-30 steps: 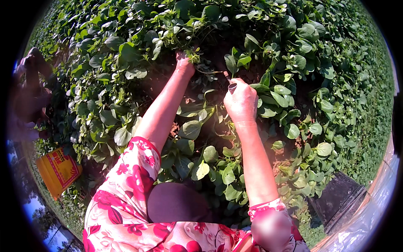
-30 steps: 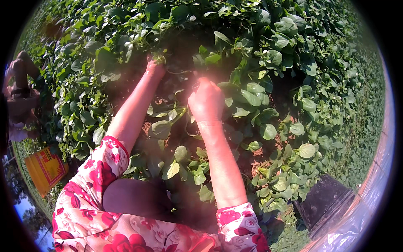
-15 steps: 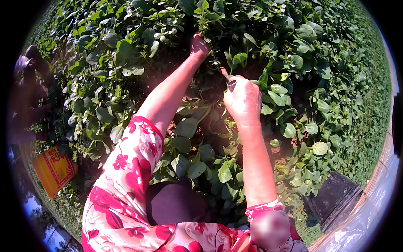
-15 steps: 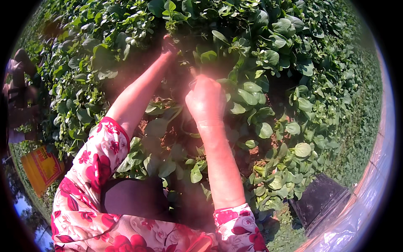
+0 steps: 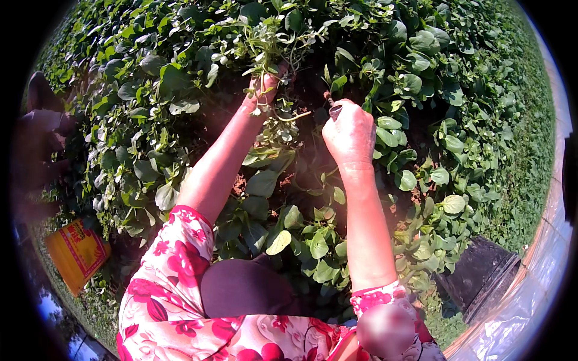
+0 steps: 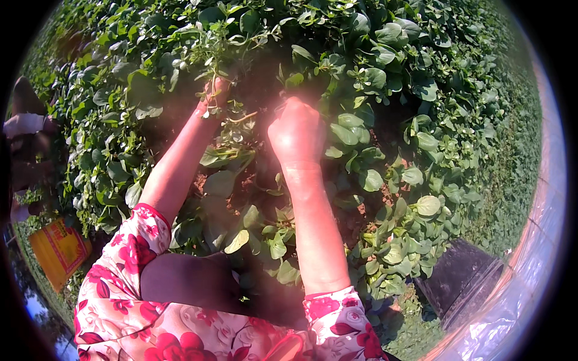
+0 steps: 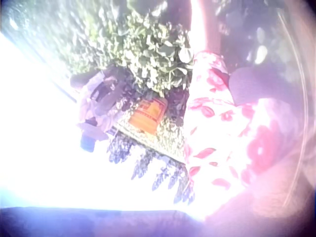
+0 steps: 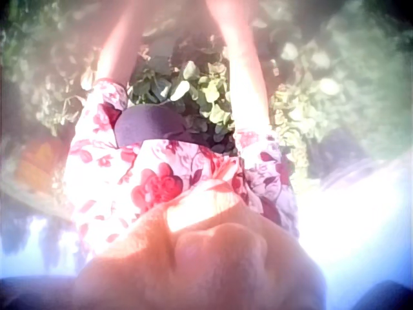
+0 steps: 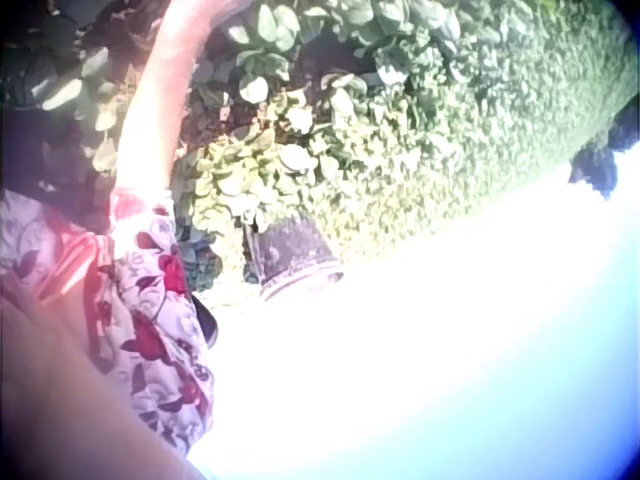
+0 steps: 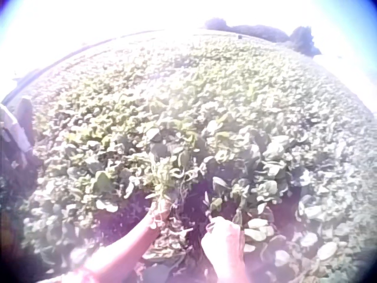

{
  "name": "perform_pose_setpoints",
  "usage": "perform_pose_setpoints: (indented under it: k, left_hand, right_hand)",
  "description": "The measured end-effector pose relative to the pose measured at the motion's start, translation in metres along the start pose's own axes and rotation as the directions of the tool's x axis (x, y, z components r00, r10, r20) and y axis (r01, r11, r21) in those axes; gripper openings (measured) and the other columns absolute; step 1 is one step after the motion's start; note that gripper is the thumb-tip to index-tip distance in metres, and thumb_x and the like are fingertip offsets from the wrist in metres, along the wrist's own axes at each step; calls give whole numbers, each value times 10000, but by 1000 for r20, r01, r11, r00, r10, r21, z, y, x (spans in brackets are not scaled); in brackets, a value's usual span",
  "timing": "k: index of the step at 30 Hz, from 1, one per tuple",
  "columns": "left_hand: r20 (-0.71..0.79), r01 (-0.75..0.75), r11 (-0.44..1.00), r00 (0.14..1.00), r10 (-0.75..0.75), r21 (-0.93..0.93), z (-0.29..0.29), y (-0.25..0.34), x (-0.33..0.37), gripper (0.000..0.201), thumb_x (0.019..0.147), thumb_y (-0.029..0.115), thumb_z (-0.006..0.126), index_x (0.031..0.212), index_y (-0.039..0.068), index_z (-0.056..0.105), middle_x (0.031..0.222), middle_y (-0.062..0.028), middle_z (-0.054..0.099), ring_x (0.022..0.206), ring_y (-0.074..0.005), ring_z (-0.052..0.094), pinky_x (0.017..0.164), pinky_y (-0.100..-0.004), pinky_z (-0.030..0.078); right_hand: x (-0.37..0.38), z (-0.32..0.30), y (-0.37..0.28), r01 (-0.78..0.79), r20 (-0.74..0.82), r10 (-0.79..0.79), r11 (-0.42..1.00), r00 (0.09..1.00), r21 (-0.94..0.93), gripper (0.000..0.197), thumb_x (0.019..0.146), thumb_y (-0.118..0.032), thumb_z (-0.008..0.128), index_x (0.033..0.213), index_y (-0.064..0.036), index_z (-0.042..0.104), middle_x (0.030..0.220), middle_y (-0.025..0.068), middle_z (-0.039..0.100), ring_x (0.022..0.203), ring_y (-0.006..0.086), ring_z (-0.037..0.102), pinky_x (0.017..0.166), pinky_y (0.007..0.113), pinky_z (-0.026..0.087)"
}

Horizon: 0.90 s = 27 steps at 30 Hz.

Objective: The person uses a small hand tool to cut low-growing green leafy vegetables from the soil, gathers them by hand, and places them into a black bucket.

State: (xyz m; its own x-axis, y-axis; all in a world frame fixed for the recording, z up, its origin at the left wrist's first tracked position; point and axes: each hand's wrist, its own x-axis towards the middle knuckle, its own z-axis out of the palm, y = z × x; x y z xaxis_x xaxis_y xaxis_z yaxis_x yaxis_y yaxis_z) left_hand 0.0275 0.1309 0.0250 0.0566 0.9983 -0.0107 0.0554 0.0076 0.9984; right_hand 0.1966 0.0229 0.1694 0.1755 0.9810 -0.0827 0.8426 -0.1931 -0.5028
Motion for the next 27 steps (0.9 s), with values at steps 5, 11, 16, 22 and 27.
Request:
perform_pose_setpoints:
  k: [5, 11, 16, 22, 27]
  left_hand:
    - [63, -93, 977, 995, 82, 190, 32, 22, 12, 225, 840, 117, 623, 1047, 28, 610, 953, -31, 652, 832, -129, 571, 744, -310, 462]
    - [204, 190, 980, 963, -175, -60, 72, 9, 41, 187, 740, 88, 635, 904, 1, 612, 781, -26, 631, 694, -94, 503, 626, -305, 450]
    - [380, -283, 900, 913, 147, 331, 60, -30, 60, 298, 699, 170, 656, 936, -8, 624, 822, -161, 646, 778, -252, 612, 717, -370, 488]
    - [566, -520, 338, 823, -48, 784, 78, -54, 81, 220, 699, 210, 543, 702, 27, 664, 758, -182, 647, 736, -328, 632, 673, -393, 502]
    - [473, -462, 341, 879, 55, 819, 100, -55, 87, 185, 693, 185, 546, 681, 40, 661, 746, -193, 639, 735, -349, 628, 644, -420, 491]
  right_hand:
    - [-25, -22, 30, -176, -21, 177, 984, 984, 27, 190, 751, -69, 538, 873, -42, 682, 779, 230, 636, 778, 398, 623, 728, 437, 495]
    - [-23, -7, 43, -203, -155, 212, 977, 965, 71, 137, 713, -49, 597, 823, -38, 678, 761, 186, 656, 741, 363, 641, 694, 421, 510]
    - [-27, 17, 32, -174, -195, 218, 961, 956, 217, 168, 723, -73, 596, 864, -35, 680, 758, 185, 658, 731, 349, 644, 690, 405, 506]
    - [5, 36, 20, -209, -156, 273, 918, 949, 336, 164, 721, -68, 558, 819, -18, 679, 744, 215, 646, 760, 383, 639, 707, 418, 503]
    - [40, 41, 10, -107, -48, 109, 993, 993, 55, 157, 723, -53, 566, 840, -20, 665, 811, 208, 655, 791, 367, 643, 736, 428, 517]
